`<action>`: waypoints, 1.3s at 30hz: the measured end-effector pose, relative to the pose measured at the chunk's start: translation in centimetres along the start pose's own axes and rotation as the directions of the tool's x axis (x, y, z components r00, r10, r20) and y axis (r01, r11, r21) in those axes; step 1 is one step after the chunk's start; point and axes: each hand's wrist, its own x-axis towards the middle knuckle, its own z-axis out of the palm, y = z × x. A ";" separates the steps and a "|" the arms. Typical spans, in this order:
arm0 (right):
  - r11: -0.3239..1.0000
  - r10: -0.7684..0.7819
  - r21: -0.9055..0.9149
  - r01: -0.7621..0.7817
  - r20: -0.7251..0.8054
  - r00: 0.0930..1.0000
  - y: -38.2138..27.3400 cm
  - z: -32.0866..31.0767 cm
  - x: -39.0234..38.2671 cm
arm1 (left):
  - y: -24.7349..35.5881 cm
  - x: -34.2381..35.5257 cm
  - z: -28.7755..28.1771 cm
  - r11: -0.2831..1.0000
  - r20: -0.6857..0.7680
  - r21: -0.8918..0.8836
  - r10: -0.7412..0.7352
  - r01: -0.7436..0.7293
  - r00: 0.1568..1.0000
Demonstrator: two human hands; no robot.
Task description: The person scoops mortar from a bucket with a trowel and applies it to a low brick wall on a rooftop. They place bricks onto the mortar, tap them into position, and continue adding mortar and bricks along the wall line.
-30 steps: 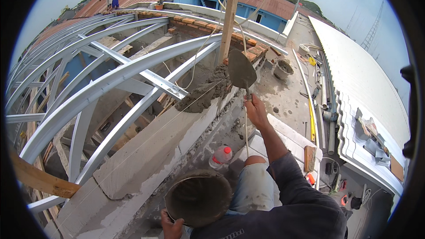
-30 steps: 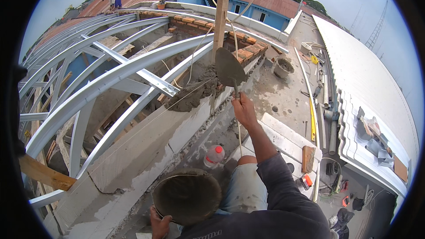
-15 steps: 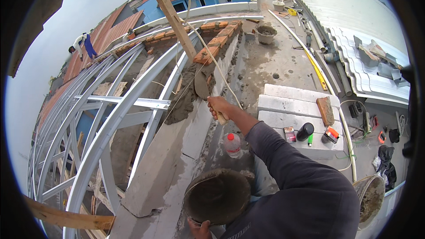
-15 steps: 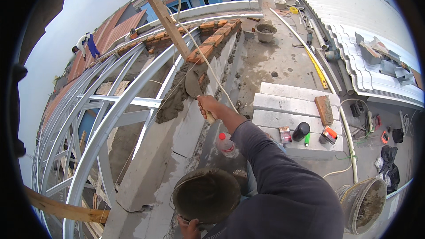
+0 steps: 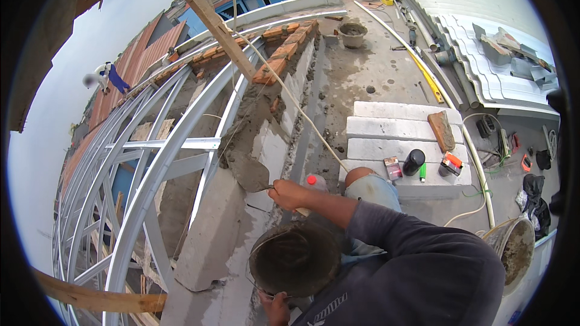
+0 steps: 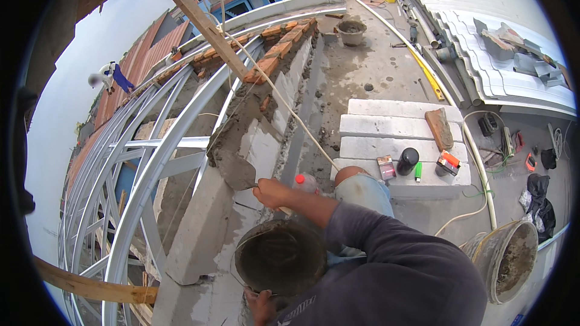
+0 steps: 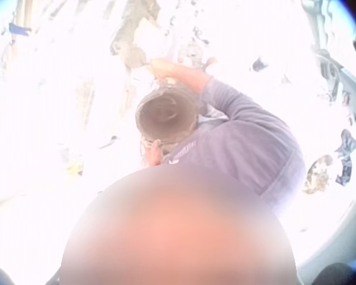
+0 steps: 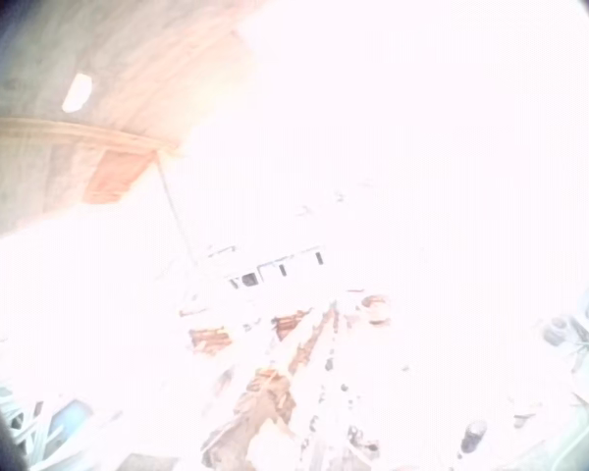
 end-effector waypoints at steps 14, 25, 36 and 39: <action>0.562 -0.503 -0.801 0.207 -0.132 0.854 11.4 -4.0 -2.0 | -3.2 -0.8 -0.3 0.865 -0.065 -0.474 0.151 -0.163 0.986; 0.657 -0.317 -0.733 0.176 -0.056 0.947 11.8 -3.7 -0.4 | -4.5 -1.6 -0.2 0.784 -0.102 -0.609 0.067 -0.115 0.993; 0.752 -0.553 -0.636 0.171 -0.467 0.690 -3.2 -19.9 -17.2 | -5.5 1.4 -1.2 0.806 -0.051 -0.584 0.080 -0.095 0.995; 0.725 -0.591 -0.686 0.061 -0.575 0.565 -5.8 -26.4 -22.6 | -4.3 1.4 -1.0 0.835 -0.072 -0.548 0.006 -0.044 0.997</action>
